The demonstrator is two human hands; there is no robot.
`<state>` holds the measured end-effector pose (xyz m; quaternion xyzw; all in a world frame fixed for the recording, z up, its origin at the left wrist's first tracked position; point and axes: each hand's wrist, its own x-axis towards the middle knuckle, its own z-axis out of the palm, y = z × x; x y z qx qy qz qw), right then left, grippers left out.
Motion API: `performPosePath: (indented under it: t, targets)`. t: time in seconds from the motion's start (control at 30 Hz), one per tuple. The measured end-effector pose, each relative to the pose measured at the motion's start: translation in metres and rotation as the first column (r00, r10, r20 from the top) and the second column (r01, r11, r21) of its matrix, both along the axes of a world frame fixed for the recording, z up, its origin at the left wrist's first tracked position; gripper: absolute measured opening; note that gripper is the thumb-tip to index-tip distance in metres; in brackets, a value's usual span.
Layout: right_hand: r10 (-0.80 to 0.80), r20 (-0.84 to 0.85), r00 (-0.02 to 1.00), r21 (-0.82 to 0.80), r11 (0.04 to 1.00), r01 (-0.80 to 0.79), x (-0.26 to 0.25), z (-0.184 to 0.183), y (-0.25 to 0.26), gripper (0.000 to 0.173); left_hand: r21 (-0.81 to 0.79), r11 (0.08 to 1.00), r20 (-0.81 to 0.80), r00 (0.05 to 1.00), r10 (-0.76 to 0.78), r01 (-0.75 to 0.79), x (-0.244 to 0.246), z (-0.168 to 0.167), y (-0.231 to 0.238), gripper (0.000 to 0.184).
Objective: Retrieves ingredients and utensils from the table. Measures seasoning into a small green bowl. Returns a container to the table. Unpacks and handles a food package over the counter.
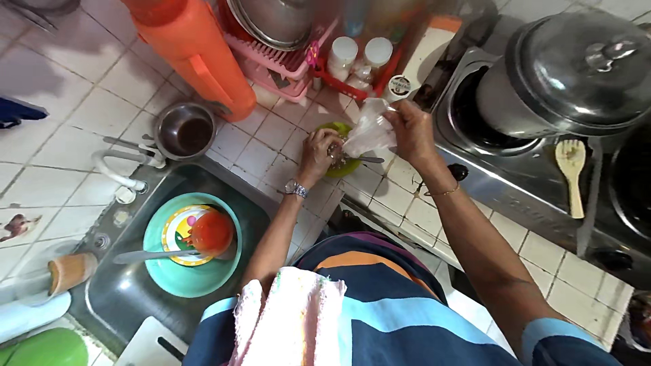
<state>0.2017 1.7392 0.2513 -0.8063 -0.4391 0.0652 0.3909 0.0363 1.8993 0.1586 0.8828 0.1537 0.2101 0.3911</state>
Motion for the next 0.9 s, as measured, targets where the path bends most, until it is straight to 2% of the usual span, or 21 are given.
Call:
performPosePath:
  t: [0.17,0.27,0.37,0.53,0.8,0.9]
  targets:
    - [-0.035,-0.009,0.999,0.035,0.999,0.036,-0.005,0.012,0.0,0.026,-0.227,0.966,0.09,0.985,0.149,-0.125,-0.026,0.005,0.005,0.025]
    - [-0.023,-0.012,1.0,0.066,0.998,0.024,-0.009,0.012,-0.007,0.024,-0.288,0.934,0.0,0.976,0.219,-0.21,-0.06,0.02,-0.006,0.029]
    - [-0.024,0.0,1.0,0.079,0.997,0.024,-0.019,0.02,-0.016,0.023,-0.395,0.874,-0.071,0.958,0.277,-0.282,-0.077,0.016,-0.012,0.03]
    - [0.001,-0.079,0.997,0.028,1.0,0.002,-0.019,-0.005,-0.015,0.024,-0.408,0.844,-0.114,0.937,0.33,-0.347,-0.079,0.005,-0.015,0.027]
    - [-0.063,0.015,0.998,0.11,0.992,0.061,-0.021,0.018,-0.026,0.023,-0.496,0.767,-0.187,0.912,0.364,-0.407,-0.088,-0.01,-0.028,0.027]
    - [-0.074,0.001,0.997,0.153,0.985,0.073,-0.024,0.005,-0.027,0.024,-0.535,0.735,-0.203,0.908,0.366,-0.416,-0.088,-0.009,-0.032,0.026]
